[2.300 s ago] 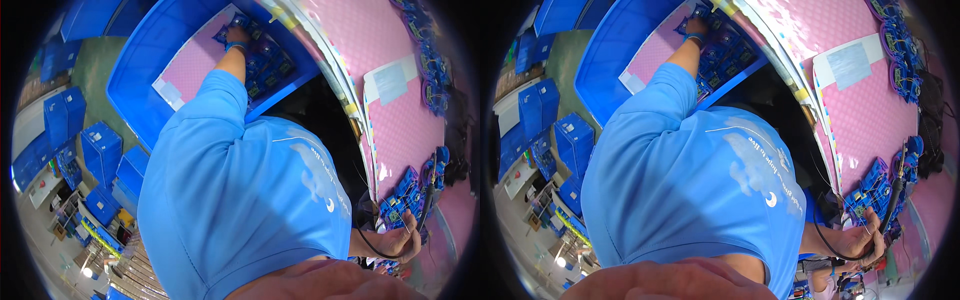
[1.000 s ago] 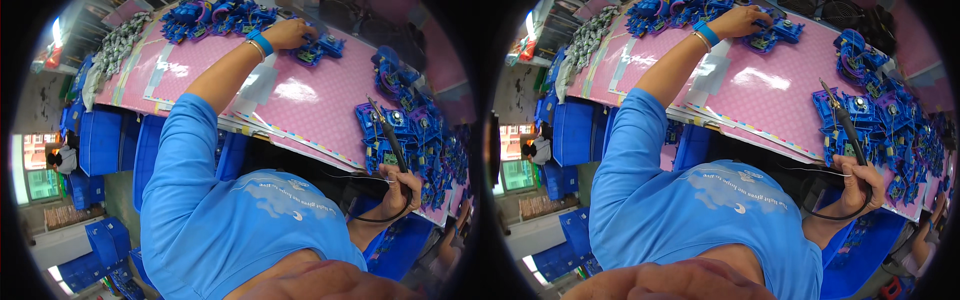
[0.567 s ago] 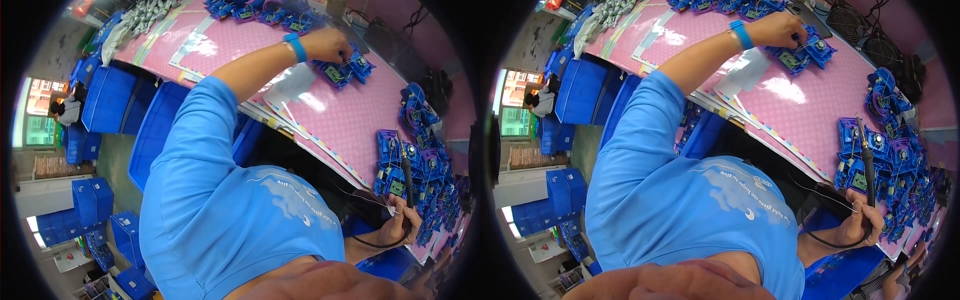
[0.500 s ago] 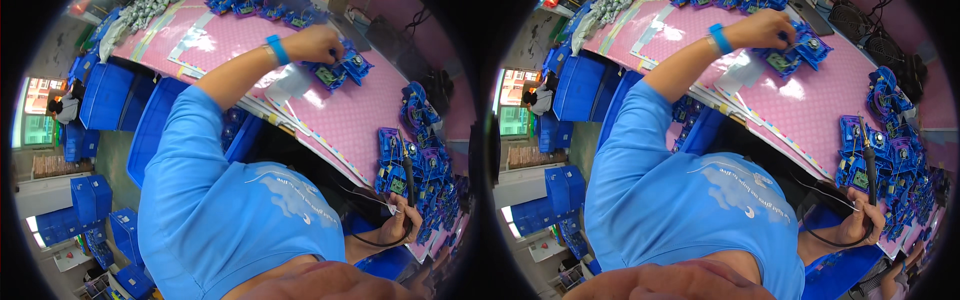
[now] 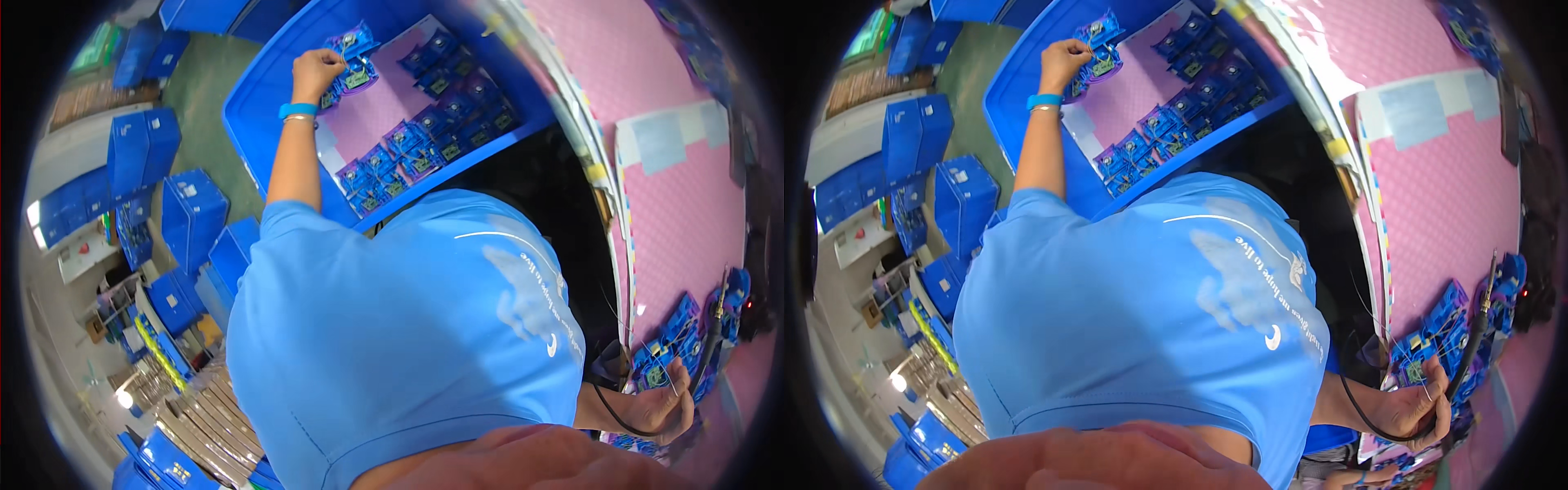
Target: Soldering components onto electronic circuit boards at a workbench.
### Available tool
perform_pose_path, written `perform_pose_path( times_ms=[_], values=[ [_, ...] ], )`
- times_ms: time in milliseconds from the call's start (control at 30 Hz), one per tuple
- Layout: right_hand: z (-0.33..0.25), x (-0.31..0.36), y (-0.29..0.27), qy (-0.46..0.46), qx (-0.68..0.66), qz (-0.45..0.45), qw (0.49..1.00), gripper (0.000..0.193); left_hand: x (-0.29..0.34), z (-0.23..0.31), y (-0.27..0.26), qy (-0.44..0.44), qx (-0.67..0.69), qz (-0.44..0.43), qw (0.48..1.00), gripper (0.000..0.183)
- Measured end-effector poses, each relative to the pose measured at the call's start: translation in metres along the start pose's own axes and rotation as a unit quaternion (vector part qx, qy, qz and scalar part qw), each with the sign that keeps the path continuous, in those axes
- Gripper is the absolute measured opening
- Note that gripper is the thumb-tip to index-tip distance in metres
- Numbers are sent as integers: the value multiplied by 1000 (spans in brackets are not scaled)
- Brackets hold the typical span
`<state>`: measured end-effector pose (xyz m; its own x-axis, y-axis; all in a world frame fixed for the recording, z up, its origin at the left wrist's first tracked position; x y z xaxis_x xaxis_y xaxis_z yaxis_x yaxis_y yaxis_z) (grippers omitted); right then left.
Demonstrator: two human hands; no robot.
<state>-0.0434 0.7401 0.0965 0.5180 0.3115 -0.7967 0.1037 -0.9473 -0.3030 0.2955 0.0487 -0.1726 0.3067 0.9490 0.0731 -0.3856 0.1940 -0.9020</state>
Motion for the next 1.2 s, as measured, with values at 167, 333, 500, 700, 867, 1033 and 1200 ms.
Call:
perform_pose_path(
  times_ms=[167,333,500,700,867,1033,1200],
  values=[
    [-4,-12,34,33,-31,-41,998,8,9,-144,103,-94,-10,61,994,16],
    [-8,-17,47,25,-32,-37,998,11,28,-132,186,-88,34,72,993,26],
    [-13,-19,47,8,-5,-39,999,11,23,-97,217,-116,90,-113,983,30],
    [-1,-13,45,56,8,11,998,12,16,70,49,114,132,213,961,30],
    [-3,-2,36,90,-12,49,995,20,71,336,-42,463,317,248,790,28],
    [-4,12,8,80,-19,79,994,18,118,553,4,610,298,16,734,34],
    [3,33,-20,93,-24,91,991,18,70,645,79,667,114,81,732,25]
  ],
)
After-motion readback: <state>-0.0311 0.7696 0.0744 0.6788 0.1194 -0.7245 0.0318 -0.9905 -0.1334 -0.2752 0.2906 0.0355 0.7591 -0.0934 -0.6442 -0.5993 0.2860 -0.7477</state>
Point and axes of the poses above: each hand's wrist, its own x-axis away from the middle knuckle, its own y-axis out of the palm, z = x × y, the point moved 9 cm from there along -x, towards the middle knuckle, and after that the axes turned 8 degrees about -y, right-handed, at the moved point
